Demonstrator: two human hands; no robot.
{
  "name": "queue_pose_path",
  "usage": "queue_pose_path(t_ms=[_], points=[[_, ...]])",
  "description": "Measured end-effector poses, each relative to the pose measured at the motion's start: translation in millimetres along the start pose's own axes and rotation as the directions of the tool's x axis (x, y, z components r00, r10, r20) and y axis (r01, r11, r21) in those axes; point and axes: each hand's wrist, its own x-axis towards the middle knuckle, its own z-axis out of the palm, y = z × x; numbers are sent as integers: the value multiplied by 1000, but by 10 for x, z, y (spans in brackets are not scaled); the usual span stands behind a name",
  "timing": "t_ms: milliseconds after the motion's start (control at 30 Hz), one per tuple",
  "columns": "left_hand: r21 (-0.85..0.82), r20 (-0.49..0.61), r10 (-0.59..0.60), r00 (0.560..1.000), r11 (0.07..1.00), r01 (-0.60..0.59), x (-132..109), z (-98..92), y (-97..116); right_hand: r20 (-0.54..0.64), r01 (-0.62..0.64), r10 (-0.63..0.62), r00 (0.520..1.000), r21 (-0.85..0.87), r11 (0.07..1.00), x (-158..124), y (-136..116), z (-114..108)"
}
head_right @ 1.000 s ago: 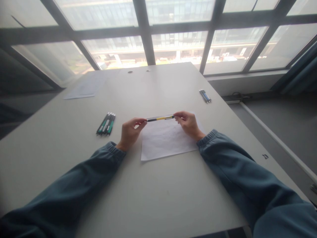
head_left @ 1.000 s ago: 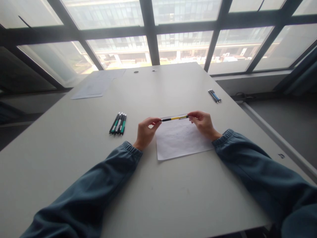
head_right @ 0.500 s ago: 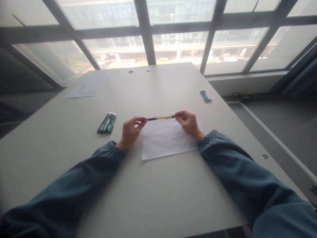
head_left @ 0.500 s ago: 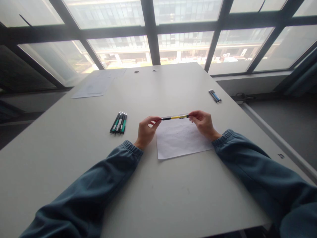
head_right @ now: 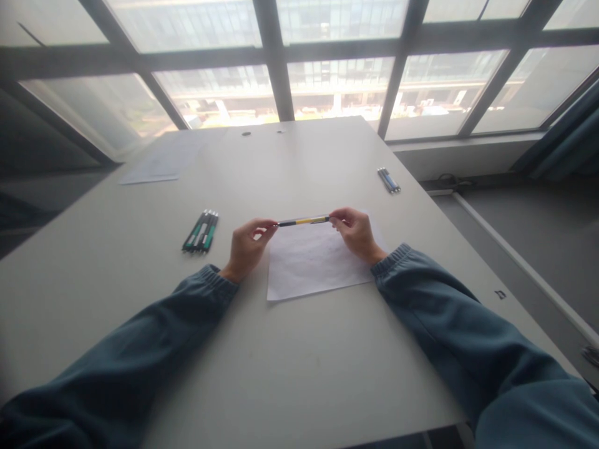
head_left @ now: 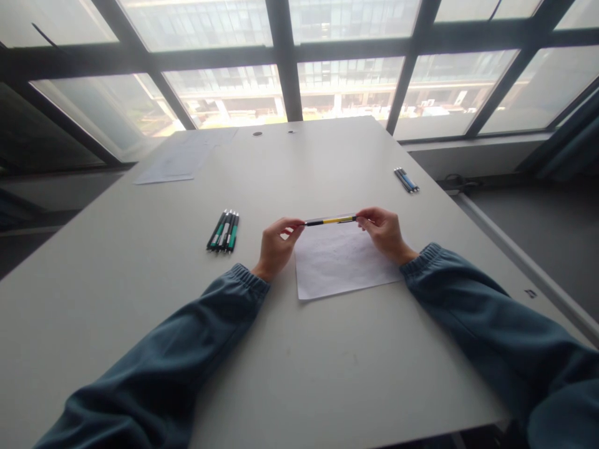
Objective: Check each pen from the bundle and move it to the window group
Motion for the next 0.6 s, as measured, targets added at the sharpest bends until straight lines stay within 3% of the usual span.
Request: queue_pose_path(t_ms=[600], points=[[13,-6,-32,999,999,32,-2,9,7,8,13,-13,1000,-30,999,-3,2,-9]])
